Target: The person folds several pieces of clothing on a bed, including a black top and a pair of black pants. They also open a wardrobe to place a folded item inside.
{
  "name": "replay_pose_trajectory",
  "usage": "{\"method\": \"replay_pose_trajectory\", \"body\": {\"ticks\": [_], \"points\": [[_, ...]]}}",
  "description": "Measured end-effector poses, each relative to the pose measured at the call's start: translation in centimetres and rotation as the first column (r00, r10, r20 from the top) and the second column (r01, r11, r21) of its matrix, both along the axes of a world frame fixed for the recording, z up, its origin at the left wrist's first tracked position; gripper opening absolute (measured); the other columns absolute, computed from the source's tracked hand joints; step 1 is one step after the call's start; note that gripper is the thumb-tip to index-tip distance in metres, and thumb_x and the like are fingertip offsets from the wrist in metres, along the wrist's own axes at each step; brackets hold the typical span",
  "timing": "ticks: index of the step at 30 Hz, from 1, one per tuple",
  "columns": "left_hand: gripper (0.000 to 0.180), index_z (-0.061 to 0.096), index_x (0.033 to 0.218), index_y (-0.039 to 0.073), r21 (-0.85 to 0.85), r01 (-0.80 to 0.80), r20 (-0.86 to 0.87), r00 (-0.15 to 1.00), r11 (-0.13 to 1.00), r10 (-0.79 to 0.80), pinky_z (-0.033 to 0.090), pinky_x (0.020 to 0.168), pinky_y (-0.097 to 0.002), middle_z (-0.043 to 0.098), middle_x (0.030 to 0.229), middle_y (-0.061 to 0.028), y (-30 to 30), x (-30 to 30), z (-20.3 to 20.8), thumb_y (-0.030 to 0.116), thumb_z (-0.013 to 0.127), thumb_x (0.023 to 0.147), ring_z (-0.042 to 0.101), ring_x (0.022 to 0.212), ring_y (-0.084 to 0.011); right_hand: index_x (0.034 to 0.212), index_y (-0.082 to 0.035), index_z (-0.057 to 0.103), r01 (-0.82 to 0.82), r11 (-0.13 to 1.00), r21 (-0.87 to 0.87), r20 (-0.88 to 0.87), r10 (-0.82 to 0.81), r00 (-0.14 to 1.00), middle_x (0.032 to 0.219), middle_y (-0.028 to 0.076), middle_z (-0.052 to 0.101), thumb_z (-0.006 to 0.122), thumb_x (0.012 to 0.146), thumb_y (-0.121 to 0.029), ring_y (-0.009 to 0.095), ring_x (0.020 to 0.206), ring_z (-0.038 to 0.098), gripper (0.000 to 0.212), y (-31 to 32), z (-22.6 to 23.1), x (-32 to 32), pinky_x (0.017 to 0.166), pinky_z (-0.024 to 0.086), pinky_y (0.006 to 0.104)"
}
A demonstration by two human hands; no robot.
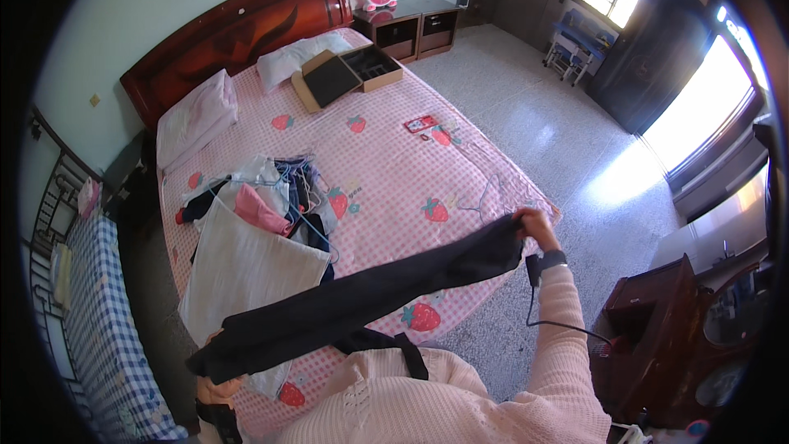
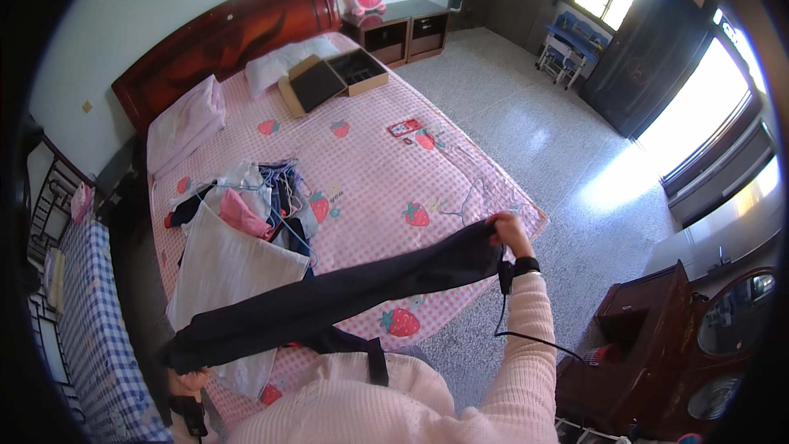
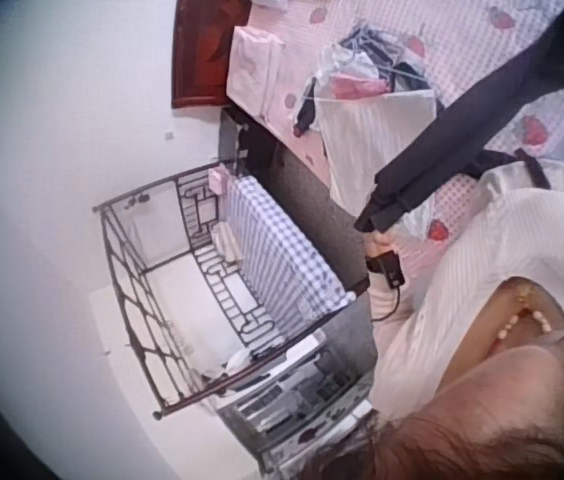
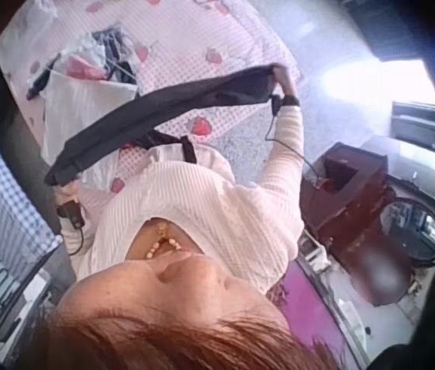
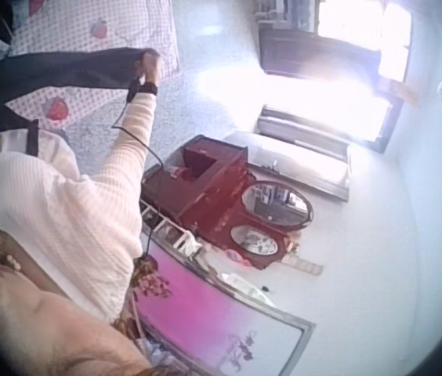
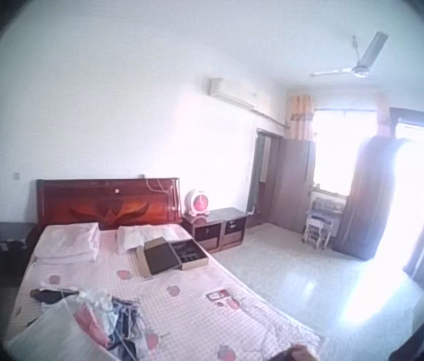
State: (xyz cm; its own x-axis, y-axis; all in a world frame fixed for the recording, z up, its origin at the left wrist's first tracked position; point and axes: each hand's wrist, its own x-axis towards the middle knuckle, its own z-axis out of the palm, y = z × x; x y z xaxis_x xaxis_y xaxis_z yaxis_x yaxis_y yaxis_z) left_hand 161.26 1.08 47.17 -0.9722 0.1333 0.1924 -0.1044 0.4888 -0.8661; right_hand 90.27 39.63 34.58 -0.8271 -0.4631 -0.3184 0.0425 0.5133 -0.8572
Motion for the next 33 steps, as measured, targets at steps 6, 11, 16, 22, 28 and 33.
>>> {"method": "replay_pose_trajectory", "body": {"ticks": [6, 11, 16, 22, 28, 33], "points": [[0.029, 0.067, 0.12, 0.004, -0.326, 0.694, 0.007, 0.681, -0.642, 0.733, 0.062, 0.078, -0.0376, 0.072, 0.117, -0.0126, -1.5, 1.5, -4.1, 0.014, 0.067, 0.093, 0.071, 0.099, -0.0249, 0.101, -0.004, 0.069, 0.032, 0.984, -0.176, 0.128, -0.009, 0.992, 0.079, 0.004, 0.066, 0.047, 0.096, -0.009, 0.012, 0.062, 0.065, 0.024, 0.0, 4.2, 1.8, 0.059, 0.058, 0.0264], [0.027, 0.064, 0.119, -0.001, -0.569, 0.746, 0.213, 0.539, -0.345, 0.815, 0.066, 0.068, -0.0317, 0.072, 0.113, -0.0178, -2.8, 1.5, -1.1, 0.01, 0.065, 0.095, 0.074, 0.086, -0.0255, 0.104, -0.003, 0.071, 0.1, 0.905, -0.414, 0.168, -0.032, 0.985, 0.085, 0.003, 0.066, 0.044, 0.096, -0.007, 0.011, 0.066, 0.066, 0.028, -1.0, 6.3, 3.7, 0.064, 0.059, 0.0262], [0.028, 0.063, 0.119, -0.006, -0.457, 0.77, 0.103, 0.543, -0.446, 0.833, 0.067, 0.077, -0.038, 0.071, 0.114, -0.0212, -3.3, 2.0, 1.4, 0.006, 0.063, 0.094, 0.074, 0.093, -0.029, 0.106, 0.0, 0.072, -0.004, 0.958, -0.287, 0.031, 0.014, 0.999, 0.085, 0.006, 0.068, 0.047, 0.091, -0.005, 0.012, 0.069, 0.066, 0.029, -1.5, 7.9, 3.7, 0.064, 0.058, 0.0249], [0.047, 0.05, 0.143, -0.002, -0.175, 0.806, 0.212, 0.591, -0.565, 0.778, 0.064, 0.079, -0.0309, 0.069, 0.12, -0.0138, -2.0, 0.6, 2.4, 0.007, 0.058, 0.098, 0.072, 0.096, -0.0229, 0.098, -0.002, 0.072, -0.06, 0.993, -0.102, 0.06, 0.067, 0.996, 0.079, 0.005, 0.067, 0.05, 0.093, -0.009, 0.01, 0.063, 0.066, 0.023, -1.0, 7.4, 3.0, 0.059, 0.058, 0.0231], [0.052, 0.049, 0.147, 0.011, -0.009, 0.796, 0.27, 0.585, -0.606, 0.765, 0.052, 0.072, -0.0238, 0.068, 0.111, -0.0049, -4.9, -1.1, -2.4, 0.01, 0.059, 0.095, 0.065, 0.093, -0.0127, 0.1, -0.002, 0.07, 0.017, 0.974, -0.226, 0.136, 0.014, 0.991, 0.083, 0.003, 0.067, 0.051, 0.096, -0.012, 0.009, 0.066, 0.066, 0.022, -3.1, 3.7, 2.2, 0.062, 0.058, 0.0233], [0.043, 0.052, 0.143, 0.014, 0.059, 0.781, 0.308, 0.579, -0.622, 0.755, 0.054, 0.069, -0.025, 0.065, 0.112, -0.0035, -9.3, -5.2, -6.9, 0.01, 0.053, 0.1, 0.064, 0.087, -0.014, 0.102, 0.002, 0.069, 0.066, 0.934, -0.351, 0.124, -0.023, 0.992, 0.082, 0.007, 0.067, 0.049, 0.095, -0.009, 0.012, 0.068, 0.067, 0.023, -7.9, 1.6, -0.3, 0.064, 0.06, 0.026]]}}
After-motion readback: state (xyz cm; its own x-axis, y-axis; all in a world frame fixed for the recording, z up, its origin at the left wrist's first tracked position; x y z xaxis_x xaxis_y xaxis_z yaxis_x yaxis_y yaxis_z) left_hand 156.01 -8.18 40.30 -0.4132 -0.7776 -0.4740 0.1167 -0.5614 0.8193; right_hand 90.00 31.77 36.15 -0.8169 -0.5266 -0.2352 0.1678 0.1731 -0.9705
